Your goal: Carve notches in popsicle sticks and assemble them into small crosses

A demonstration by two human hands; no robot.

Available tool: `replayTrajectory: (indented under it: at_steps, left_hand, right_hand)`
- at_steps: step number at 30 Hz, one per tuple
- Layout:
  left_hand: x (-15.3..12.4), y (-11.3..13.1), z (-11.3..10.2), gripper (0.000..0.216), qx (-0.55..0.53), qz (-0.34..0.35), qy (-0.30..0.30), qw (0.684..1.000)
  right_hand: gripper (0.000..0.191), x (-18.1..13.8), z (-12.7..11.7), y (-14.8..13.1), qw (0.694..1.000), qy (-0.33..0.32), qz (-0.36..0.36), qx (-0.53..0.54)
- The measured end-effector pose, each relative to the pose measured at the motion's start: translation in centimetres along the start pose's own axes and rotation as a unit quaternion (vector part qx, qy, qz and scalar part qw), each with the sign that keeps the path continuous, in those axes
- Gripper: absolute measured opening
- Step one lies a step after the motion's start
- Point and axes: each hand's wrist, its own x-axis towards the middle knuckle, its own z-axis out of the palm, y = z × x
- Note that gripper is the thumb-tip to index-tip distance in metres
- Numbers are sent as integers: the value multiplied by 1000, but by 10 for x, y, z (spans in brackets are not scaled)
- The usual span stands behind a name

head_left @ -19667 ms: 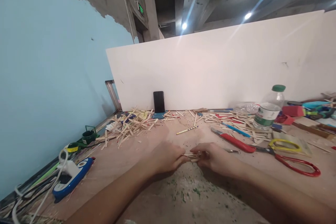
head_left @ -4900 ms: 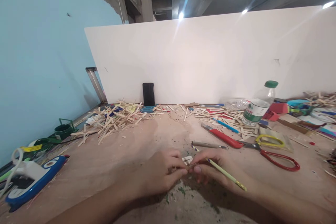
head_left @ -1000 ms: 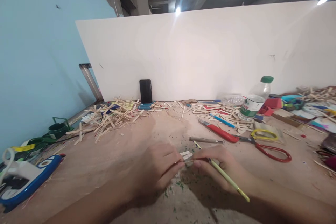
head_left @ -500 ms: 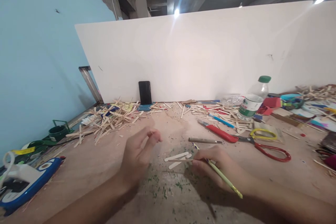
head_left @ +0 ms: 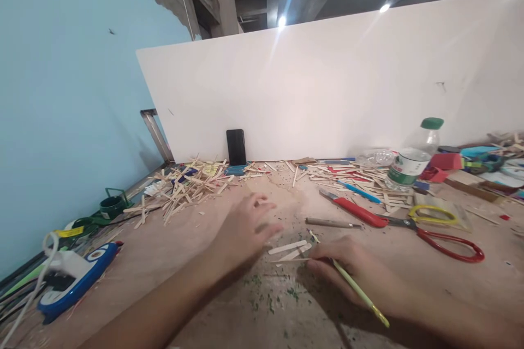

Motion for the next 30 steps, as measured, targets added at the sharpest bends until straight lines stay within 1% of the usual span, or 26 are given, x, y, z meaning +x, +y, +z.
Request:
replayTrajectory:
  at_steps: [3,4,6,9,14,19,25,28,30]
  left_hand:
    - [-11,20,9,32,-15,113,-100,988]
    - [-14,25,11,33,-17,143,-125,982]
    - [-18,31,15,38,-18,179,-151,972]
    - [-21,33,17,38,-18,195,-151,969]
    - [-24,38,16,32,-27,192,-129,973]
    - [-27,46,16,35,-41,182,-109,976]
    - [-26,44,22,37,-28,183,-87,979]
    - [-26,45,22,38,-10,182,-94,979]
    - [-25,43,18,36,7,182,-113,977]
  right_hand:
    - [39,0,0,2,1000,-1,-10,1]
    - [38,0,0,3,1000,-3,-15,1]
    - [37,-1,0,4,1000,-5,-21,1]
    - [39,-1,1,6,1000,-2,-22,-6]
    - [41,-1,3,5,1000,18,-14,-12]
    - [47,-2,5,-1,999,45,8,-8]
    - [50,-4,9,-4,997,66,37,-10]
    - [49,-2,8,-5,997,64,42,-16]
    - [44,-1,6,-7,998,47,36,-22]
